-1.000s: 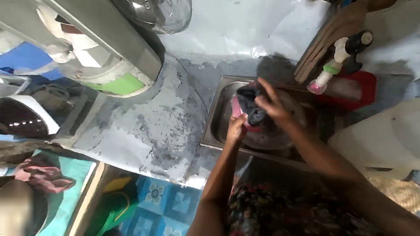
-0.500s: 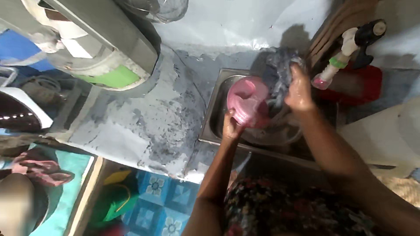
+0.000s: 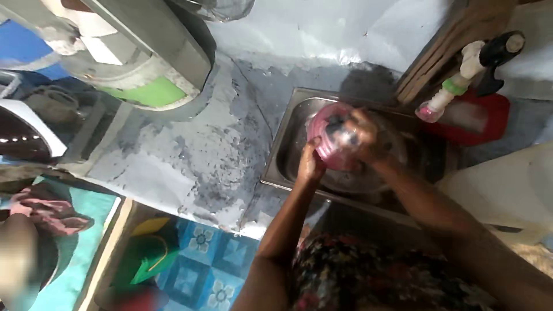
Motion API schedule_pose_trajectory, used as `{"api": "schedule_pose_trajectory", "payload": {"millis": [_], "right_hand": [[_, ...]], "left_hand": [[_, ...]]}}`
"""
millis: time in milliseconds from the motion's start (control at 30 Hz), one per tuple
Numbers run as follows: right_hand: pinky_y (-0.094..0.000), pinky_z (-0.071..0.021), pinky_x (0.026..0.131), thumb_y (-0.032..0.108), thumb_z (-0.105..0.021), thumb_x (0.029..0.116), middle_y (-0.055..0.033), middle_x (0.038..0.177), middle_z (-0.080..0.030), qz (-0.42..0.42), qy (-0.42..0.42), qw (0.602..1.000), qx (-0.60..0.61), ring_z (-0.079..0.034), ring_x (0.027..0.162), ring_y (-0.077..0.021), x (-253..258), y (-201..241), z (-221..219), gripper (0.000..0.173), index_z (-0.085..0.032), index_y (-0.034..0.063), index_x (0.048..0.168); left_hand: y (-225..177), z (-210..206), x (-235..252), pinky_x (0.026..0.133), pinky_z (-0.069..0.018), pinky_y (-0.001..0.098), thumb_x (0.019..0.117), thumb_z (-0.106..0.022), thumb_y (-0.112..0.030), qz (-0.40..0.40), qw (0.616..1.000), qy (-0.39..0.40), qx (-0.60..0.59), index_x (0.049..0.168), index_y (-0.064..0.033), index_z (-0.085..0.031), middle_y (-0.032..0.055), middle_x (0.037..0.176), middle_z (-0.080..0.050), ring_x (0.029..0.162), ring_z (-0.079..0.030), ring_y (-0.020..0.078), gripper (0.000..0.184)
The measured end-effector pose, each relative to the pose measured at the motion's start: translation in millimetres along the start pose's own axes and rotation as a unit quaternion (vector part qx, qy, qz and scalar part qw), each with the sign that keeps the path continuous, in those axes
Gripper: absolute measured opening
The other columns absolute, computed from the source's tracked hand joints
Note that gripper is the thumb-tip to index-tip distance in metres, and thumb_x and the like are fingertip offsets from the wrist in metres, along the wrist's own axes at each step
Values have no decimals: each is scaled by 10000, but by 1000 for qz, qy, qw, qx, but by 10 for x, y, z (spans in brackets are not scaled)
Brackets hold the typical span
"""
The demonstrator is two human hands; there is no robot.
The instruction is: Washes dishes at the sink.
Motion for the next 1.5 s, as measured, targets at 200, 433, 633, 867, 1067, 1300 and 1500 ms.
{"api": "schedule_pose_trajectory", "payload": {"millis": [200, 433, 633, 867, 1067, 1300, 1500], "right_hand": [[-472, -574, 720, 302, -714, 856, -215, 919, -721, 15, 57, 998, 36, -706, 844, -332, 51, 61, -63, 299, -728, 5, 830], [-622, -518, 880, 198, -693, 894, -300, 1099, -690, -272, 82, 959, 5, -682, 1004, -439, -88, -579, -78, 359, -700, -94, 1102], [-568, -541, 640, 266, -713, 863, -287, 1063, -661, -218, 107, 970, -20, -683, 854, -416, -28, -98, -186, 340, -680, -71, 903], [-573, -551, 679, 261, -698, 886, -226, 1134, -679, -207, 116, 968, -82, -696, 916, -397, 192, -75, -153, 325, -716, 41, 1124], [-610, -556, 695, 186, -723, 894, -267, 1163, -670, -211, 155, 963, -71, -694, 947, -446, -81, 67, -206, 288, -713, -4, 1111], [-569, -564, 675, 270, -708, 888, -239, 1075, -690, -139, 100, 980, -106, -695, 921, -422, -90, 9, -85, 286, -726, 26, 1036], [-578, -562, 679, 161, -756, 847, -279, 1083, -677, -178, 90, 980, -25, -696, 913, -431, -206, -122, -92, 300, -709, -33, 1070]], "left_hand": [[96, 23, 79, 836, -581, 318, 1032, -373, -319, 19, 1000, -5, -1, 1176, -142, -569, -2, 985, -693, 920, -677, 95, 300], [142, 38, 20, 796, -593, 332, 978, -505, -183, 25, 999, -47, 10, 1121, -106, -587, 10, 926, -699, 861, -692, 109, 182], [198, -31, 142, 845, -577, 344, 1119, -299, -399, 54, 993, -95, 51, 1289, -72, -551, 46, 1017, -678, 925, -669, 123, 446], [80, -192, 257, 605, -533, 225, 1114, -347, -360, 55, 994, -70, 63, 1101, -132, -614, -40, 767, -626, 642, -596, 39, 352], [119, -184, 232, 755, -559, 277, 1118, -351, -316, 73, 989, -126, 38, 1191, -83, -577, 10, 918, -647, 807, -635, 78, 333], [214, -178, 276, 704, -563, 263, 1115, -330, -341, 81, 993, -82, 6, 1157, -158, -579, -26, 869, -645, 763, -634, 65, 311], [198, -162, 278, 713, -566, 297, 1106, -330, -423, 61, 989, -105, 83, 1163, -99, -577, 0, 874, -653, 774, -645, 88, 411]]}}
Point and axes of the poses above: each hand's wrist, its own x-axis towards the middle knuckle, its own z-axis out of the back of the hand, y = z × x, the point moved 8 cm from there along x, towards the middle knuckle
